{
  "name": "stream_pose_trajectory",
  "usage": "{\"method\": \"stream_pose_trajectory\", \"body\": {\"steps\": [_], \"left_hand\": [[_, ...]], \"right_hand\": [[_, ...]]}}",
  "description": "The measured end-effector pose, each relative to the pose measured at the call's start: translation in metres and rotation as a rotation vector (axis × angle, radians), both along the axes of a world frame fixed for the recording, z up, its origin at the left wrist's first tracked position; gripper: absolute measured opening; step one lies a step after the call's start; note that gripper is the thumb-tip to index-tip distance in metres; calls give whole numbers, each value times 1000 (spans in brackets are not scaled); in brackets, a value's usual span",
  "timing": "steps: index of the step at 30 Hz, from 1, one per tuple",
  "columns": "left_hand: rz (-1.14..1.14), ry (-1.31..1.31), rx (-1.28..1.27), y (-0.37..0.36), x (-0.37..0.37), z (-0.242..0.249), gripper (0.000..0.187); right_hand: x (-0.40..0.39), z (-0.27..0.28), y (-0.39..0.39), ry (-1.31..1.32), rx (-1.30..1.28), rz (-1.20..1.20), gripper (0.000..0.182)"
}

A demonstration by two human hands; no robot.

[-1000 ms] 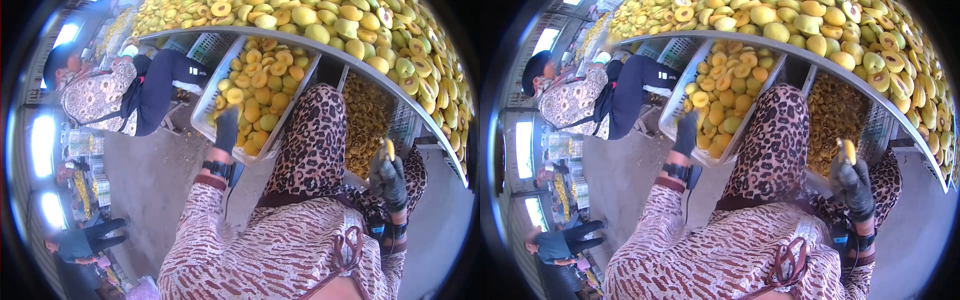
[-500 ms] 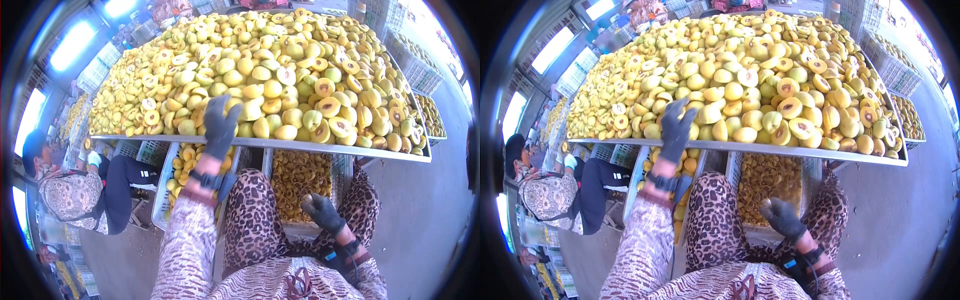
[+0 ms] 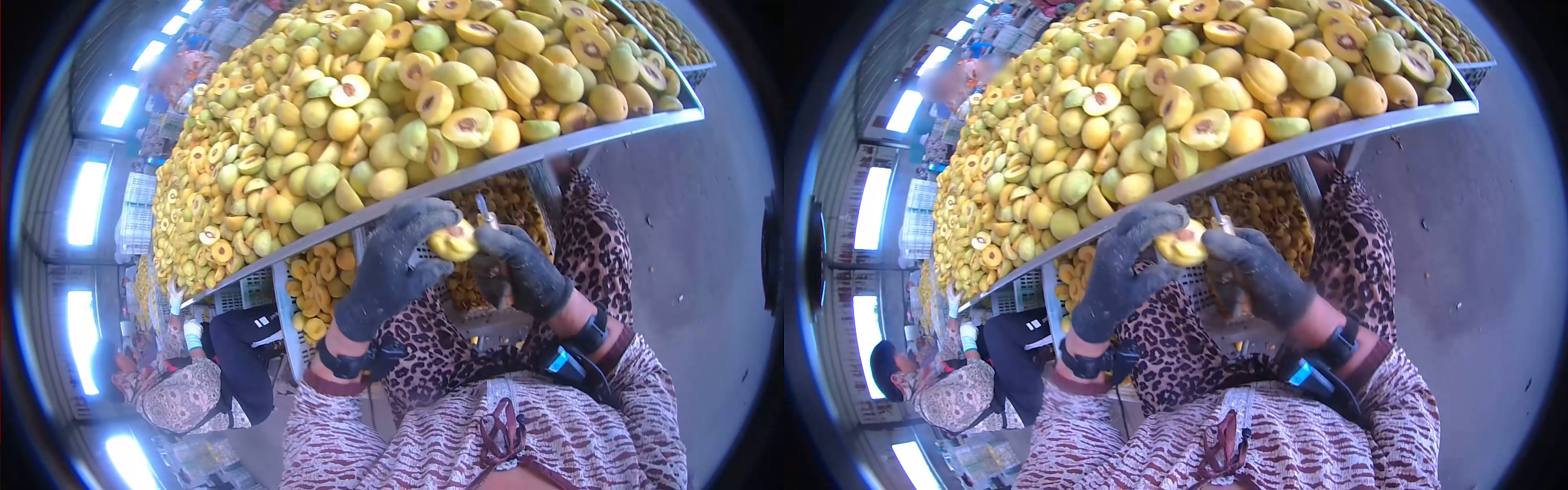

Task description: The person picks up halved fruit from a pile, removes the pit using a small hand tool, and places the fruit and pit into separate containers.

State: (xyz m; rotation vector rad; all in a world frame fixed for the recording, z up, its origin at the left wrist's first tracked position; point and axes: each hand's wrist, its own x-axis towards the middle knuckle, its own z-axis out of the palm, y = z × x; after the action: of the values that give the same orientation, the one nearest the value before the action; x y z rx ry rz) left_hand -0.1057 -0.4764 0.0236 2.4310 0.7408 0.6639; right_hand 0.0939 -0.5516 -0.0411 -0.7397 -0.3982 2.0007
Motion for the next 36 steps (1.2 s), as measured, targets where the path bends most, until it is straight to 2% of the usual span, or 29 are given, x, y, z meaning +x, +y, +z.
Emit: {"method": "stream_pose_trajectory", "body": {"steps": [2,4,5,6,8,9,11,13,14,16,18,22,24,25,27,30,31,32,33,34,35,36], "left_hand": [[22,-41,-61,-29,11,-12,49],[308,-596,-720,-52,11,-35,50],[290,-757,-1018,-64,14,-32,52],[373,-754,-1060,-74,11,-49,49],[492,-1100,-1341,-81,20,-53,49],[498,-1105,-1333,-80,19,-49,49],[489,-1015,-1179,-80,20,-32,47],[439,-967,-1084,-75,21,-36,51],[383,-921,-987,-73,23,-37,55],[377,-951,-1000,-71,23,-36,49],[422,-289,-291,-69,19,-38,43],[462,-375,-174,-69,36,-47,35],[535,-598,-353,-65,39,-68,35],[541,-592,-360,-63,42,-69,35],[405,-1215,-1010,-58,48,-70,37],[530,-1044,-784,-59,67,-61,40],[541,-849,-505,-58,69,-62,39],[501,-819,-485,-60,69,-54,37],[505,-822,-356,-60,73,-57,33],[513,-820,-224,-59,78,-63,30],[508,-744,-165,-60,79,-61,27],[518,-661,-106,-62,80,-56,25]], "right_hand": [[-3,3,1,80,-29,77,33],[-7,20,2,-267,30,0,25],[-27,6,4,-432,371,-262,18],[-28,-1,1,-425,371,-252,18],[-22,-5,-1,-931,533,-354,14],[-18,-7,-3,-925,540,-348,14],[-9,-8,-15,-709,467,-93,14],[-11,-9,-27,-544,355,120,12],[-15,-7,-30,-546,354,116,12],[-20,-4,-32,-545,342,55,19],[-23,-5,-27,-580,373,29,19],[-30,-24,-20,-643,480,-51,14],[-34,-37,-20,-624,494,-108,15],[-36,-42,-21,-644,520,-135,15],[-37,-45,-25,-654,539,-142,16],[-33,-43,-21,-673,588,-144,19],[-31,-45,-20,-608,554,-130,20],[-29,-43,-20,-543,520,-112,21],[-26,-38,-22,-479,456,-30,21],[-20,-37,-25,-526,505,53,22],[-14,-39,-26,-566,562,144,23],[-6,-36,-29,-533,477,203,20]]}}
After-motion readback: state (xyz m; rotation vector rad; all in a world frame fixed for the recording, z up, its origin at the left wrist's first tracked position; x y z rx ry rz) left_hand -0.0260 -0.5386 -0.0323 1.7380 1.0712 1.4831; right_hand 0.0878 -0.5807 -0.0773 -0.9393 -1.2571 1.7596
